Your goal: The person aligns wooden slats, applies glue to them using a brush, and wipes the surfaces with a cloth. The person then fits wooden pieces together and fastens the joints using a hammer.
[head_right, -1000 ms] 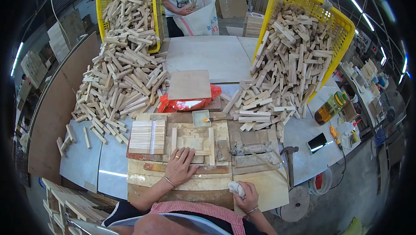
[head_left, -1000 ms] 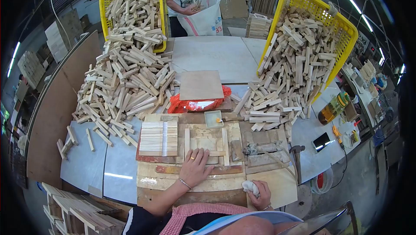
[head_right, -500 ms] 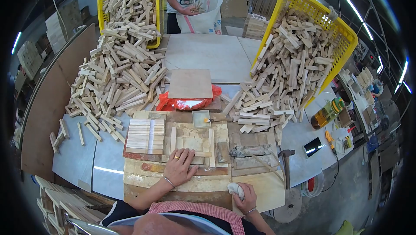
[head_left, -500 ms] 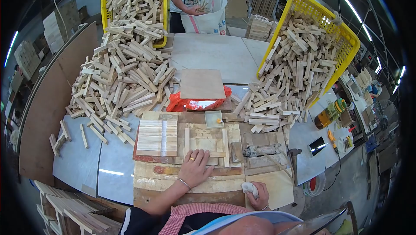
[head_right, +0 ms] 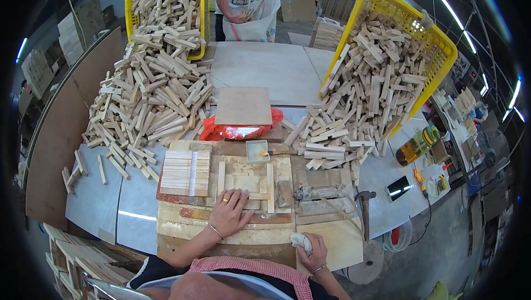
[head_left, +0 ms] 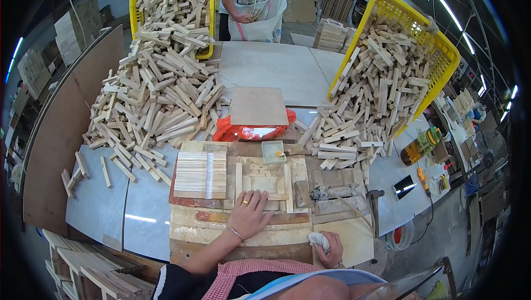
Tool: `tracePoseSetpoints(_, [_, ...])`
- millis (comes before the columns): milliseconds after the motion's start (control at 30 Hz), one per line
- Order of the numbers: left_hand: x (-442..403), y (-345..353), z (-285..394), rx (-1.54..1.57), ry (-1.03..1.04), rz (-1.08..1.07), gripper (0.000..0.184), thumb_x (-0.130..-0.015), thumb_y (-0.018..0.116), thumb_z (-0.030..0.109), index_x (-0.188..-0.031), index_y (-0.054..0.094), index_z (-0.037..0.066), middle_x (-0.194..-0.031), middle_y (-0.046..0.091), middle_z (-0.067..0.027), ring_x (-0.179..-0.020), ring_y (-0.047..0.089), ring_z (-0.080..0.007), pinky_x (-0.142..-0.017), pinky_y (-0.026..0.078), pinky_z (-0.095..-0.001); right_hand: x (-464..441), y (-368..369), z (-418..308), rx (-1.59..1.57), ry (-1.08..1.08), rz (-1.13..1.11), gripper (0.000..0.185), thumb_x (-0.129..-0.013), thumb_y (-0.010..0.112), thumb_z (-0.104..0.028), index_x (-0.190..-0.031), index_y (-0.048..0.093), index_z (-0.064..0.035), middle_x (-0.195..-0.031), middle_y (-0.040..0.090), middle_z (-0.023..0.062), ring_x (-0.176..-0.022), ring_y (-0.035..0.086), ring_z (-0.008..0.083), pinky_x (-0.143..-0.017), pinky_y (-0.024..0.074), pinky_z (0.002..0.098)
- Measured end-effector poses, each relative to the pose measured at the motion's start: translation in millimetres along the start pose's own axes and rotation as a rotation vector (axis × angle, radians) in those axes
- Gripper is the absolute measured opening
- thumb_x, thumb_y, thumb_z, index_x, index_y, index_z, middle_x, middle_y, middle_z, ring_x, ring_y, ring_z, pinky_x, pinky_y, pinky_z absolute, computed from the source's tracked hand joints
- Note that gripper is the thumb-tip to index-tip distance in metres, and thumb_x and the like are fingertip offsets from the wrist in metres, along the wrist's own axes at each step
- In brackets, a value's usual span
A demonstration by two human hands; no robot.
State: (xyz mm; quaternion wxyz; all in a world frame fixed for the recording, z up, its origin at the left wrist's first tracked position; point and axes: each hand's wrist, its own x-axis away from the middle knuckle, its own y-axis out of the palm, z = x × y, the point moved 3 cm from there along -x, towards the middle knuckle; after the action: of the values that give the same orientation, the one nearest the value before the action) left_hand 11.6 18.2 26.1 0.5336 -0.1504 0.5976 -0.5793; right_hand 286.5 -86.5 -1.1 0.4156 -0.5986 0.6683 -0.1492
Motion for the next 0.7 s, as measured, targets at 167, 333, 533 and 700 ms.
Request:
tracePoseSetpoints(167, [-0.3, -0.6, 0.1, 0.014, -0.005, 0.0, 0.053, -0.084, 0.059, 0.035, -0.121, 0.052, -0.003, -0.114, 0.054, -0.0189, -0.109, 0.049, -0.0333, -0.1, 0.035, -0.0448, 0.1, 0.3, 0.8, 0.0, -0.002, -0.004, 0.04, -0.071, 0.071, -0.013, -0.108, 0.059, -0.0001, -0.096, 0.06, 0.0188, -0.086, 0.06, 0.034, -0.073, 0.0514, 0.0392])
tracePoseSetpoints(333, [-2.6, -3.1, -4.2, 0.048, 0.007, 0.033, 0.053, -0.083, 0.06, 0.032, -0.119, 0.053, -0.005, -0.113, 0.055, -0.0208, -0.107, 0.051, -0.0346, -0.098, 0.037, -0.0462, 1.0, 0.2, 3.4, 0.02, 0.039, 0.032, 0.039, -0.072, 0.07, -0.013, -0.107, 0.059, -0.001, -0.096, 0.061, 0.0175, -0.087, 0.061, 0.0339, -0.072, 0.0513, 0.0396])
tracePoseSetpoints(533, [14.1, 7.0, 9.3, 0.044, -0.027, -0.014, 0.053, -0.083, 0.061, 0.022, -0.124, 0.048, -0.008, -0.127, 0.049, -0.0248, -0.122, 0.045, -0.039, -0.106, 0.034, -0.0475, 2.5, 2.4, 8.7, 0.023, 0.076, -0.076, 0.039, -0.073, 0.068, -0.011, -0.11, 0.058, -0.0009, -0.102, 0.06, 0.0183, -0.091, 0.058, 0.0367, -0.078, 0.049, 0.0412])
tracePoseSetpoints(700, [41.2, 6.8, 39.3, 0.166, 0.06, -0.05, 0.051, -0.081, 0.063, 0.017, -0.123, 0.05, -0.008, -0.13, 0.048, -0.0218, -0.126, 0.043, -0.0366, -0.107, 0.034, -0.0458, -3.1, 0.7, -0.2, -0.054, 0.042, -0.067, 0.04, -0.074, 0.068, -0.007, -0.112, 0.058, 0.0015, -0.104, 0.059, 0.0187, -0.092, 0.058, 0.0342, -0.079, 0.0485, 0.0384])
